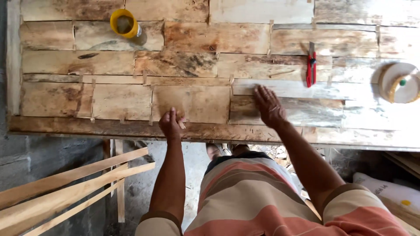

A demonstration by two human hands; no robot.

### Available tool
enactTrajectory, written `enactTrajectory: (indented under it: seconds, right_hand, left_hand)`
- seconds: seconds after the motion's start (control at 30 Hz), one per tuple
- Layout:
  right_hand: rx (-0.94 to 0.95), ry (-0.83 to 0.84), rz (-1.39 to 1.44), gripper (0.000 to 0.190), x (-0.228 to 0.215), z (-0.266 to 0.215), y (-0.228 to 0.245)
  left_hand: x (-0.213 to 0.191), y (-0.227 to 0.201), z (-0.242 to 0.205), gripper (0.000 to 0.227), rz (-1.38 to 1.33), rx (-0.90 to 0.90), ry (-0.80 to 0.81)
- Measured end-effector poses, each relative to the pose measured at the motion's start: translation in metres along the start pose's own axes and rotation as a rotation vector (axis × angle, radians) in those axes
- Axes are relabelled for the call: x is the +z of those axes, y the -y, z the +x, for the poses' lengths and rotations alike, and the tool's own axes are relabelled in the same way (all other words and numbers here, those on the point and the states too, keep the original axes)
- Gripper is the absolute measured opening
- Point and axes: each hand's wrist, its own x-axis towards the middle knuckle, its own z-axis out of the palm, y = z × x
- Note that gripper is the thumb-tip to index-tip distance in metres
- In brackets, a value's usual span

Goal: Applying thin wood strips to a panel and trimming them with a utility knife.

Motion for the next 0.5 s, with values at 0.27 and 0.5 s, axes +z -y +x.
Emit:
enactTrajectory:
  seconds: [0.27,0.5]
  right_hand:
    - [-0.022,-0.014,0.060,0.081,0.024,-0.053,0.042]
    - [0.448,-0.166,0.084,0.081,0.012,-0.066,0.060]
  left_hand:
    - [-0.006,-0.042,-0.030,0.042,-0.145,-0.123,0.075]
    - [-0.054,-0.035,-0.100,0.039,-0.574,-0.148,-0.042]
